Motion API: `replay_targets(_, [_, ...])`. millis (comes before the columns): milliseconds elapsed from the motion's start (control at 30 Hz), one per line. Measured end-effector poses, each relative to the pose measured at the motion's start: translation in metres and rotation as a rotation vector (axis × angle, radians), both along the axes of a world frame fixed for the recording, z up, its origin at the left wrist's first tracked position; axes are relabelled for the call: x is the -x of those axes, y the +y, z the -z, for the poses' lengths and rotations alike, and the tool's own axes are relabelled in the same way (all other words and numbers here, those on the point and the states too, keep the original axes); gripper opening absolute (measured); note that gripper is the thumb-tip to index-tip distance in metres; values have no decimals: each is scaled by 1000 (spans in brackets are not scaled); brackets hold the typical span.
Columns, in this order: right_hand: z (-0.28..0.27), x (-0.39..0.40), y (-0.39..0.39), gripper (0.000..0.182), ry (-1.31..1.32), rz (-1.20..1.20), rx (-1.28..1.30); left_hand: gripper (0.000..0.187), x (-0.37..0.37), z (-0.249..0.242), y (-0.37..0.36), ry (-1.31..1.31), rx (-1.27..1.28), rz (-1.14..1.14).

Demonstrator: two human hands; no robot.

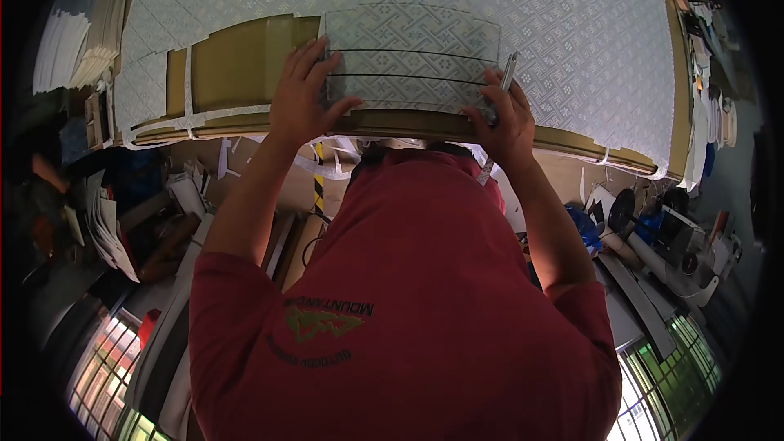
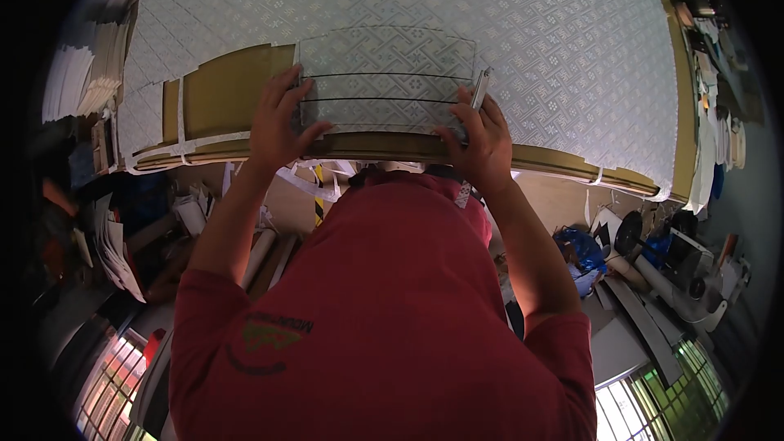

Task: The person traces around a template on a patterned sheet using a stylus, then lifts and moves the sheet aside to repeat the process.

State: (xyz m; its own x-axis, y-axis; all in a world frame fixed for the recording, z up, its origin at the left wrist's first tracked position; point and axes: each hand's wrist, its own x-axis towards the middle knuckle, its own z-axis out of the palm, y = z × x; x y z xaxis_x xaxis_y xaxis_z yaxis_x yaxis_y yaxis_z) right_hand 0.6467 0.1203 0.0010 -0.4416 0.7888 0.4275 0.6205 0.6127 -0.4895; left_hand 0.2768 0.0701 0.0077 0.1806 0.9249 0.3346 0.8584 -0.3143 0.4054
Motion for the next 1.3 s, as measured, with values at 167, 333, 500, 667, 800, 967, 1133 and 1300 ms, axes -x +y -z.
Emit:
replay_targets(167, [-2, 1, 0, 40, -26, 10, 3, 73, 1, 1, 1, 4, 2, 2])
replay_targets(333, [-4, 2, -1, 43, -62, 5, -44, 72, 1, 2, 1, -6, -6, -7])
replay_targets(500, [-2, 3, -1, 44, -36, 13, -17, 73, 2, 3, 0, 3, -16, -2])
replay_targets(667, [-5, 4, -1, 44, -54, 20, -15, 82, 2, 2, 1, -9, 3, -12])
replay_targets(800, [-5, 4, -1, 44, -61, 23, -22, 87, 2, 3, 1, -15, 2, -11])
replay_targets(967, [-11, 8, -2, 43, -87, 28, -19, 87, 2, 6, 2, -42, -14, -5])
replay_targets(1133, [-9, 8, -3, 44, -86, 30, -5, 87, 4, 9, 2, -20, -22, 1])
replay_targets(1300, [-2, 5, 0, 43, -42, 4, -63, 86, 3, 7, 1, -4, -29, -3])
